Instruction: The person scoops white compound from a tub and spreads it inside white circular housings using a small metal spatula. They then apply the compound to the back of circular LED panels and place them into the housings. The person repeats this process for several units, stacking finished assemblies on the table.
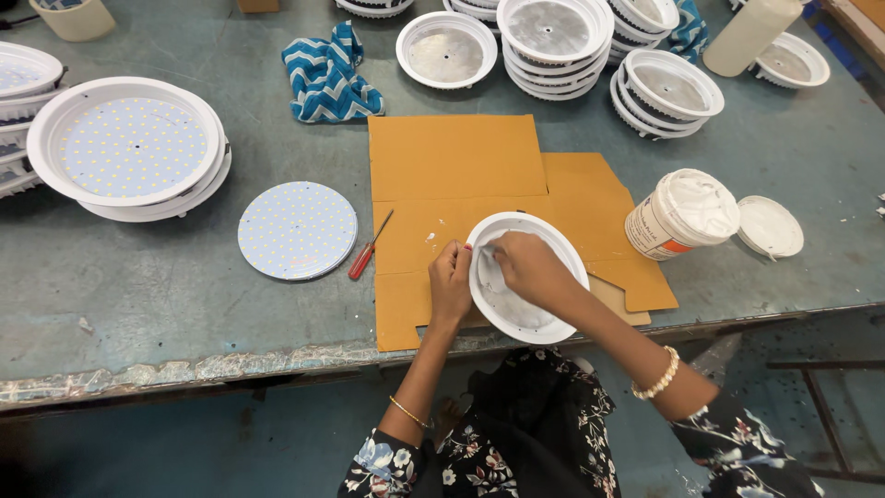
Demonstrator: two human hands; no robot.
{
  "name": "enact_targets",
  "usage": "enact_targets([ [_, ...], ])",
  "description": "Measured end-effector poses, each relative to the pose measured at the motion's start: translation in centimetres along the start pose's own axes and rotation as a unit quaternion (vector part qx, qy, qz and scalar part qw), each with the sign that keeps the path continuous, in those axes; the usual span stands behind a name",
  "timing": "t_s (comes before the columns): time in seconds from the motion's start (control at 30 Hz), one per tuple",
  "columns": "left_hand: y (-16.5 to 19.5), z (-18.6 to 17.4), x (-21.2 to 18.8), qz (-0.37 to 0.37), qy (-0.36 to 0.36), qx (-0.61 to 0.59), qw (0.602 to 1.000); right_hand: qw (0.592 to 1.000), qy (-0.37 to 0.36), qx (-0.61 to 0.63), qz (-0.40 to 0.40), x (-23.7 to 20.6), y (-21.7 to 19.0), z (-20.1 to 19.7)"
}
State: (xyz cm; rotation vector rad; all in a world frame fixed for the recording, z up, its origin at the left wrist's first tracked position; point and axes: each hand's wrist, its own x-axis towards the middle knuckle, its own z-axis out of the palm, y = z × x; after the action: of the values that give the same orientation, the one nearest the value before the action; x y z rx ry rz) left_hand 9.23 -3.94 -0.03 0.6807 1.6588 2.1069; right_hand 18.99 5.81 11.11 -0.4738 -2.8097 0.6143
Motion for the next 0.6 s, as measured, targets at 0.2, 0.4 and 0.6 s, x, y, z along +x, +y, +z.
enact_targets([
  [0.2,-0.3,-0.1,-0.3,0.011,0.012,0.009,1.0,0.99,-0.058,0.012,-0.128,-4.9,-1.4,-0.5],
  [0.4,0.0,0.4,-0.6,-0.005,0.019,0.0,1.0,0.975,-0.083,-0.007,-0.205,-9.6,1.3,-3.1],
  [0.6,0.5,0.5,-0.5,-0.011,0.017,0.008,1.0,0.986,-0.059,0.028,-0.152,-10.2,5.1,-5.1],
])
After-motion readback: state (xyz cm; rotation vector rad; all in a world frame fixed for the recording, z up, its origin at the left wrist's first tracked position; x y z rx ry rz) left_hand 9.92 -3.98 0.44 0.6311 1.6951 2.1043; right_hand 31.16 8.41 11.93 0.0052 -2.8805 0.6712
